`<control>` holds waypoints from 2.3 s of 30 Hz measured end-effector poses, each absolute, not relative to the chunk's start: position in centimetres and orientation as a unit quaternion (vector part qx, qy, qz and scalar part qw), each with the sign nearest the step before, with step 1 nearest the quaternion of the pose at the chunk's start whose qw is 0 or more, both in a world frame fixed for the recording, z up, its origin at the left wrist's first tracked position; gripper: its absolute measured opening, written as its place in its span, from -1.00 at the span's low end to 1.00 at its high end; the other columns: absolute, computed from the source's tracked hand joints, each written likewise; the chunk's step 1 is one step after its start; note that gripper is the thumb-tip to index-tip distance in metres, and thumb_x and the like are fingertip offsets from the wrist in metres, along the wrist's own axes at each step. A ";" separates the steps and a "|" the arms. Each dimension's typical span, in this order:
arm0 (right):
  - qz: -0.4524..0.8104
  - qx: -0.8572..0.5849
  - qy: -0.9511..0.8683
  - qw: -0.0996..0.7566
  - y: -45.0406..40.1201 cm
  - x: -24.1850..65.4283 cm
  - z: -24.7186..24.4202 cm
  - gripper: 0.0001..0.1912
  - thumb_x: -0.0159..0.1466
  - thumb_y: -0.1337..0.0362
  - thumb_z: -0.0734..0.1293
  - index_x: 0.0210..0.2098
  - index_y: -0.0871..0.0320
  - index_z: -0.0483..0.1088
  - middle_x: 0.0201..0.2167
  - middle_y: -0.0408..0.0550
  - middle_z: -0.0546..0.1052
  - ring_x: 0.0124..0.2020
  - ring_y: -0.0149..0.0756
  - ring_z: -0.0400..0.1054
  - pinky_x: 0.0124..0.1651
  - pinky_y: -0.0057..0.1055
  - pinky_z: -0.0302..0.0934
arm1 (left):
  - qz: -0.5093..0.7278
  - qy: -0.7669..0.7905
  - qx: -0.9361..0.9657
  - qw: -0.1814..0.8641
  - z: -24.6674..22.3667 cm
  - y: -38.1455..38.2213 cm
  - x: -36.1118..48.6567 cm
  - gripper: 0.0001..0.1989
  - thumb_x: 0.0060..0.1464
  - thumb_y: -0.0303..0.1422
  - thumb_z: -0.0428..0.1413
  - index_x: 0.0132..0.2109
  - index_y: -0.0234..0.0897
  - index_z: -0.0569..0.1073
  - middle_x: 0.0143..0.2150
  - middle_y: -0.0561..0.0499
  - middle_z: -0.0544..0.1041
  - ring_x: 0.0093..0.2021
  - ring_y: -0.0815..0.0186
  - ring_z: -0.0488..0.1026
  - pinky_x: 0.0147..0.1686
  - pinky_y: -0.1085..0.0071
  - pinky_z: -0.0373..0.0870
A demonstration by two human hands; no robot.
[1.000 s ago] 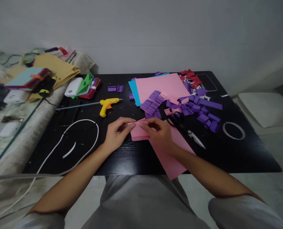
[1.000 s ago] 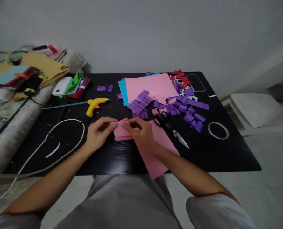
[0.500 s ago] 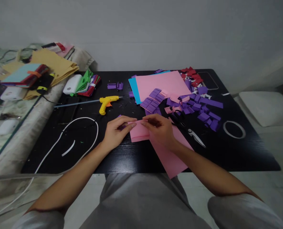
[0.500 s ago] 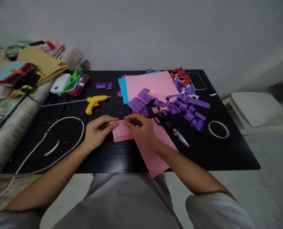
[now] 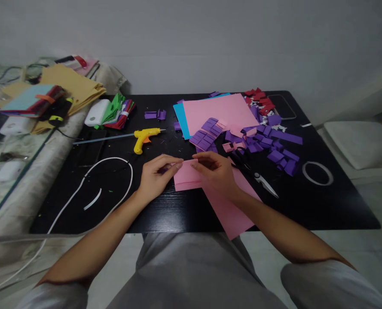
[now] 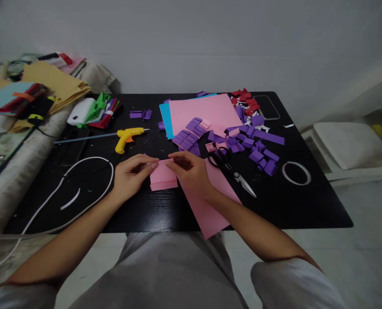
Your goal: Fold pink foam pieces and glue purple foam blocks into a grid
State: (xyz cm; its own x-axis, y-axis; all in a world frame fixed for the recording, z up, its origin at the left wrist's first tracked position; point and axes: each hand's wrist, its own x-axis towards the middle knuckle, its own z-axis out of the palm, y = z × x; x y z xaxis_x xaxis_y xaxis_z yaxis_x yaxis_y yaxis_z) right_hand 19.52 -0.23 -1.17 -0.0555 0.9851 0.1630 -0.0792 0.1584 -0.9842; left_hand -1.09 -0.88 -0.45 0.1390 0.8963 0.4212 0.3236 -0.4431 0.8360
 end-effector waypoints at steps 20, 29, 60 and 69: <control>0.497 -0.429 -0.530 0.537 -0.6 19.1 -1.1 -0.74 0.13 0.10 0.62 -0.26 0.06 0.64 -0.33 -0.11 0.71 -0.28 -0.25 0.64 -0.11 -0.28 0.57 | 0.453 0.443 0.724 0.272 -0.3 -1.0 -1.1 -0.88 0.26 -0.29 0.26 -0.13 -0.17 0.69 -0.22 -0.03 0.72 -0.28 0.28 0.61 -0.25 0.36 0.50; 0.482 -0.417 -0.569 0.520 -1.1 19.2 -1.5 -0.69 0.20 0.10 0.58 -0.14 0.07 0.56 -0.35 -0.12 0.69 -0.30 -0.27 0.64 -0.19 -0.36 0.53 | 0.454 0.438 0.709 0.315 -0.7 -0.9 -0.8 -0.86 0.21 -0.26 0.30 -0.18 -0.23 0.63 -0.26 -0.01 0.70 -0.32 0.32 0.59 -0.28 0.41 0.49; 0.338 -0.354 -0.702 0.517 -2.2 19.3 -0.7 -0.94 0.32 0.30 0.41 -0.19 0.06 0.48 -0.31 -0.11 0.64 -0.35 -0.35 0.55 -0.18 -0.38 0.52 | 0.503 0.483 0.539 0.472 -1.1 0.2 -1.8 -0.73 -0.06 -0.16 0.46 -0.27 -0.22 0.70 -0.38 0.00 0.66 -0.47 0.38 0.47 -0.48 0.48 0.38; 0.289 -0.342 -0.759 0.473 -1.5 19.7 -0.6 -0.92 0.36 0.31 0.37 -0.17 0.04 0.51 -0.22 -0.05 0.63 -0.30 -0.30 0.53 -0.17 -0.33 0.48 | 0.495 0.486 0.563 0.449 -0.3 -0.1 -1.3 -0.74 -0.04 -0.16 0.45 -0.27 -0.22 0.71 -0.35 -0.02 0.69 -0.42 0.32 0.54 -0.42 0.42 0.48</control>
State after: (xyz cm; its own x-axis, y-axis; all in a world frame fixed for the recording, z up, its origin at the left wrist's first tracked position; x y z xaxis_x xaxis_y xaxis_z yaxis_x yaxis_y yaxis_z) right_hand 19.68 -1.49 -0.65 -0.3187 0.7923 0.5203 0.2453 0.5992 -0.7621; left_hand -1.27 -0.10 -0.33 0.0379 0.9918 0.1218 0.1031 -0.1251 0.9868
